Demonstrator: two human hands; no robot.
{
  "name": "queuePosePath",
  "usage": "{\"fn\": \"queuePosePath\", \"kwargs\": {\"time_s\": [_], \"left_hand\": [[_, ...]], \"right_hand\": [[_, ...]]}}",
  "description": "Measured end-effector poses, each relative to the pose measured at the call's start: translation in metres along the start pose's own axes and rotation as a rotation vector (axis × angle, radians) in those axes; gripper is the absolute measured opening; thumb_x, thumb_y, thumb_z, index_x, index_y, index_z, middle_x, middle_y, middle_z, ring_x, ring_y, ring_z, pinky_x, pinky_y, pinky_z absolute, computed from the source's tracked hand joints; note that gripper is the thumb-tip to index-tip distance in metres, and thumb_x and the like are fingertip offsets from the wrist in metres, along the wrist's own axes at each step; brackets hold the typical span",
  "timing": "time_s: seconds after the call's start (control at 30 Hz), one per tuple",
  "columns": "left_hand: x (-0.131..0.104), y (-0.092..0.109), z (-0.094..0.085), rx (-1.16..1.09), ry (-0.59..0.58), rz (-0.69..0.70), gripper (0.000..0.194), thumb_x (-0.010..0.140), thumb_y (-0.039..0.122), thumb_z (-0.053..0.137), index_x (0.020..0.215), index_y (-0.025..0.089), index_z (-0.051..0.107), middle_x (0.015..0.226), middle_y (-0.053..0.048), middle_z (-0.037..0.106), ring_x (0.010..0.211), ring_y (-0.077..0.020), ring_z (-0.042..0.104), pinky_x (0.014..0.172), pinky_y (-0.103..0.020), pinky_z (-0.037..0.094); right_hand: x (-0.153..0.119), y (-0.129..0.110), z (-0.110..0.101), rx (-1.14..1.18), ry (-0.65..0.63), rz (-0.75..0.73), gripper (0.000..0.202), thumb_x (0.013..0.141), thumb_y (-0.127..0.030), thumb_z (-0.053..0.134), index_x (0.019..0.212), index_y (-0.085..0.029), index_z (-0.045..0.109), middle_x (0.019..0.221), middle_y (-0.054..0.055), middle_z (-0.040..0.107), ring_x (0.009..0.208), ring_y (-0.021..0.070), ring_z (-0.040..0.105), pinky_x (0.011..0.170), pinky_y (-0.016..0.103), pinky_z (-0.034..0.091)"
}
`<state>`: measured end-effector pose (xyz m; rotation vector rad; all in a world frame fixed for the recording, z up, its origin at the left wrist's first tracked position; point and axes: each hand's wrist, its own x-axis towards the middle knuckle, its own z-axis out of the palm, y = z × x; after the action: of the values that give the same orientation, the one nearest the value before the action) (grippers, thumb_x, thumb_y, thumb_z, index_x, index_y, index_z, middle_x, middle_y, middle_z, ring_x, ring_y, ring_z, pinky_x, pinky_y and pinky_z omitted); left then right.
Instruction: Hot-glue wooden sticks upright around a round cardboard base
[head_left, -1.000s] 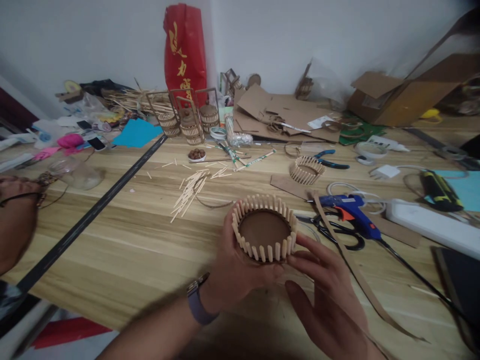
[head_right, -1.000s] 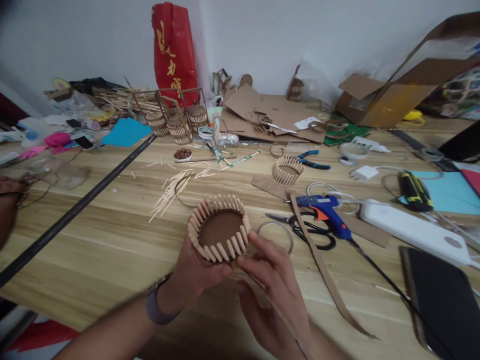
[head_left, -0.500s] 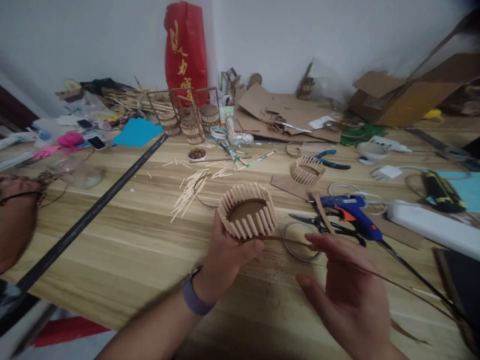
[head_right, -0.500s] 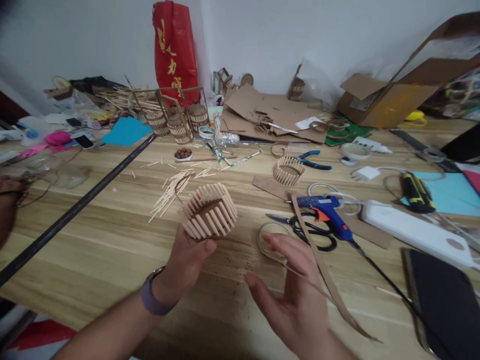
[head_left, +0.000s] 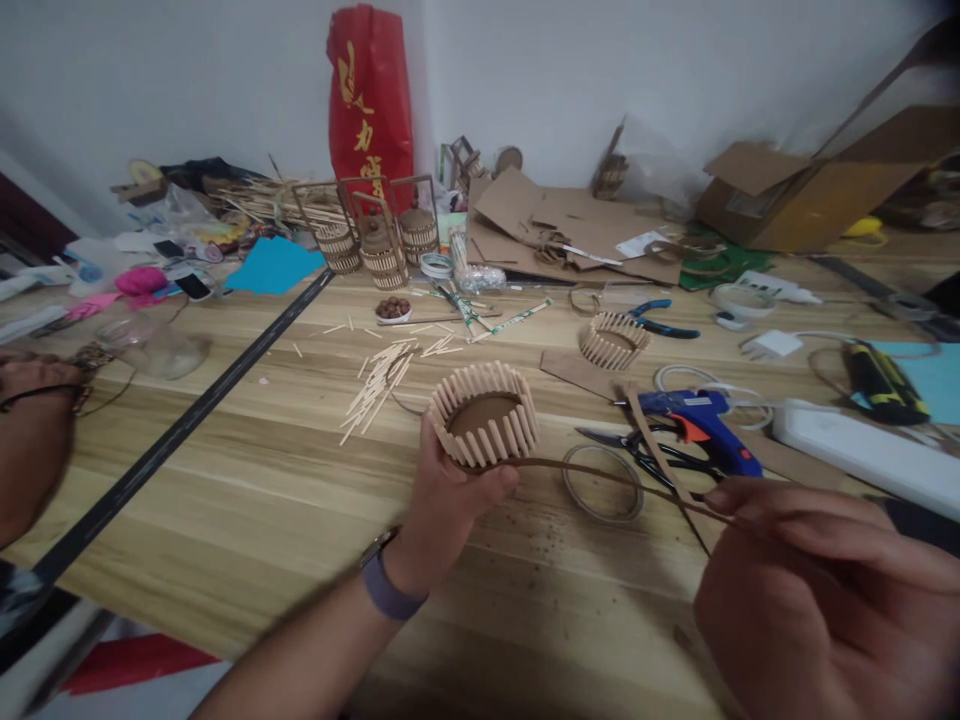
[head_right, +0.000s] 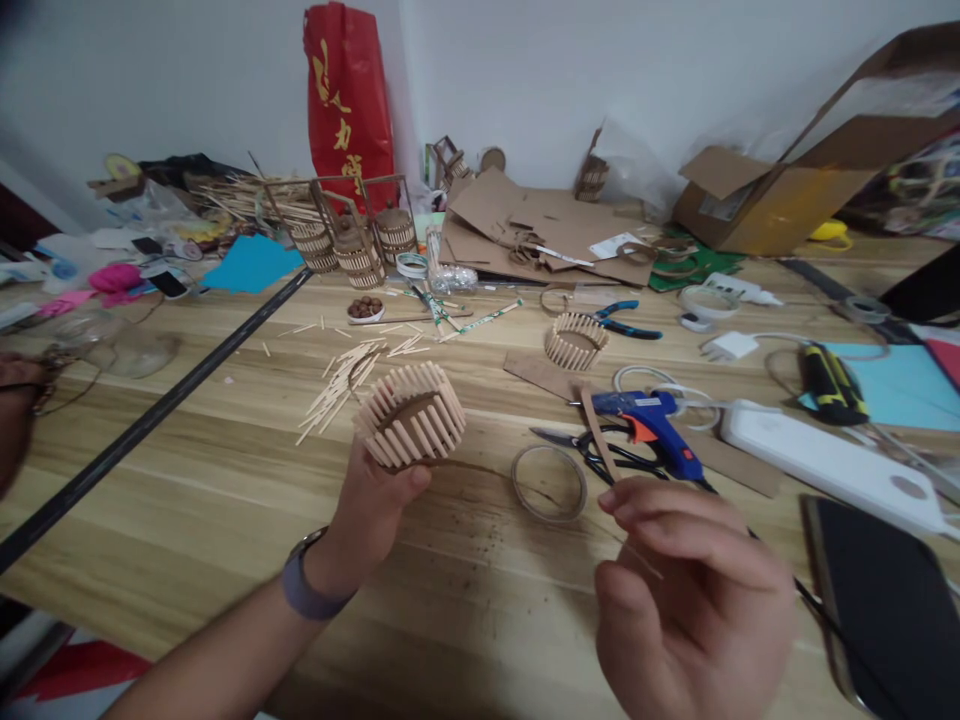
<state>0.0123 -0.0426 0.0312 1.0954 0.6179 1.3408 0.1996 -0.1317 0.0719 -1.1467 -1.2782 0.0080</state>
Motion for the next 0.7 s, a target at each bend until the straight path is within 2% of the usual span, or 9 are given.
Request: {"fn": "queuePosePath", "kwargs": {"time_s": [0.17, 0.37, 0.57, 0.7], "left_hand": [[0.0, 0.0, -0.001, 0.001, -0.02, 0.007, 0.072, 0.071, 0.026, 0.084, 0.131, 0.027, 0.045, 0.13, -0.006, 0.062, 0.12, -0.0212, 0.059, 0.106, -0.036, 0.045], [0.001, 0.0, -0.002, -0.047, -0.064, -0.006, 0.074, 0.072, 0.027, 0.084, 0.134, 0.025, 0.044, 0.133, -0.009, 0.059, 0.122, -0.0234, 0.058, 0.106, -0.039, 0.045], [0.003, 0.008, 0.003, -0.141, -0.198, -0.115, 0.081, 0.065, 0.041, 0.087, 0.134, 0.025, 0.046, 0.135, -0.01, 0.057, 0.129, -0.0314, 0.052, 0.107, -0.047, 0.044], [0.001, 0.011, 0.003, -0.21, -0.291, -0.182, 0.079, 0.061, 0.045, 0.088, 0.129, 0.026, 0.053, 0.137, -0.009, 0.056, 0.132, -0.0329, 0.048, 0.11, -0.047, 0.04]], "right_hand": [[0.0, -0.003, -0.003, -0.048, 0.008, -0.006, 0.009, 0.084, -0.022, 0.064, 0.082, -0.026, 0.057, 0.075, 0.002, 0.057, 0.073, 0.0204, 0.059, 0.065, 0.039, 0.047], [0.004, -0.002, -0.005, -0.058, 0.009, 0.015, 0.005, 0.084, -0.022, 0.064, 0.083, -0.026, 0.061, 0.076, 0.004, 0.061, 0.073, 0.0202, 0.06, 0.064, 0.038, 0.047], [0.006, -0.007, 0.004, -0.004, 0.169, 0.27, 0.011, 0.081, -0.034, 0.07, 0.078, -0.027, 0.063, 0.079, 0.005, 0.063, 0.077, 0.0225, 0.059, 0.073, 0.042, 0.046], [0.005, -0.003, 0.004, 0.067, 0.209, 0.395, 0.014, 0.075, -0.036, 0.075, 0.072, -0.026, 0.065, 0.079, 0.004, 0.063, 0.077, 0.0216, 0.059, 0.071, 0.039, 0.046]]}}
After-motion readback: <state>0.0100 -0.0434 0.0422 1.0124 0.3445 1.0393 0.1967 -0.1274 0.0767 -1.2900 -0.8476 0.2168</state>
